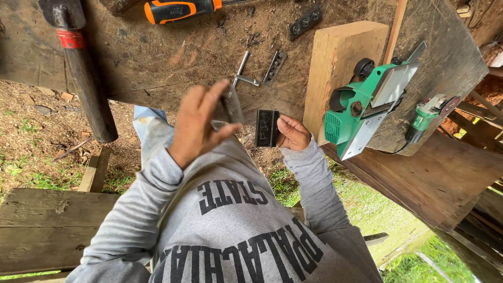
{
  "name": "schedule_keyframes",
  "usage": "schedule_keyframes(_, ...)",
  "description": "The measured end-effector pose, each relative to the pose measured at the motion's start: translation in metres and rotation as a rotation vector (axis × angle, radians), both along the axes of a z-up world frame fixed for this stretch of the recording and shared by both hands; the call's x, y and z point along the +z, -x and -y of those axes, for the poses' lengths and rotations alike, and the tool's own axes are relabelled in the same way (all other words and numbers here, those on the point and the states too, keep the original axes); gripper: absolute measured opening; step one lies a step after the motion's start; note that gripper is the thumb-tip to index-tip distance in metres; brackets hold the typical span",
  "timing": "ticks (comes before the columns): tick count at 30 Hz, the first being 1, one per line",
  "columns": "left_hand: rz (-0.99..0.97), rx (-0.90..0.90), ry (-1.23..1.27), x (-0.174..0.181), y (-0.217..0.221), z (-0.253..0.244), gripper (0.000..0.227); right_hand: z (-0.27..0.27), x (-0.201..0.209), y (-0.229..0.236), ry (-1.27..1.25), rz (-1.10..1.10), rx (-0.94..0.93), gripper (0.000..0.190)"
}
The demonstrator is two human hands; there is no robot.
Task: The person works on a small black metal bracket at an outdoor workbench, turning screws with a screwdriver, driving a metal rod with a hammer, and tightening bolts with a T-handle hex key. They hold and reposition the bracket repeatedly while fastening its parts together.
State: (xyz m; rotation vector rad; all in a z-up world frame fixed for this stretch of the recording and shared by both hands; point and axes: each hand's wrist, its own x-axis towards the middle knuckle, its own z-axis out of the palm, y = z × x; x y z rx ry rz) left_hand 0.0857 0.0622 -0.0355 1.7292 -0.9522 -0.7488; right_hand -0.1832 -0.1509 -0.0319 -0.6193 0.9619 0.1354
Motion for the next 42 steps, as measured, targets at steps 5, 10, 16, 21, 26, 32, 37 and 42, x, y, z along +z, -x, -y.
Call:
schedule_keyframes(5, 0.350, 0.024, -0.199, -0.005, -0.030, -0.003, 0.093, -0.005, -0.002, -0.001, -0.084, 0.036, -0.040, 0.043)
schedule_keyframes(10, 0.480, -0.031, -0.285, -0.005, -0.039, 0.002, 0.095, -0.006, -0.003, 0.004, -0.118, 0.157, -0.043, 0.042)
schedule_keyframes(16, 0.499, -0.045, -0.322, -0.005, -0.040, -0.005, 0.106, -0.015, 0.007, -0.024, -0.050, 0.097, -0.077, 0.046)
schedule_keyframes(21, 0.772, 0.512, -0.331, -0.034, -0.058, -0.038, 0.039, -0.028, 0.020, -0.041, -0.041, 0.160, -0.109, 0.047)
schedule_keyframes(26, 0.641, 0.625, -0.370, -0.004, -0.102, -0.042, 0.040, -0.029, 0.011, -0.044, -0.106, 0.236, -0.113, 0.046)
schedule_keyframes(32, 0.529, 0.548, -0.412, -0.035, -0.114, -0.061, 0.063, -0.046, 0.013, -0.040, -0.177, 0.207, -0.289, 0.047)
schedule_keyframes(37, 0.614, 0.493, -0.387, -0.020, -0.119, -0.067, 0.077, -0.049, 0.020, -0.049, -0.310, 0.165, -0.407, 0.052)
schedule_keyframes(42, -0.636, 0.626, 0.026, 0.034, -0.067, -0.078, 0.012, -0.059, 0.020, -0.053, -0.331, 0.222, -0.431, 0.055)
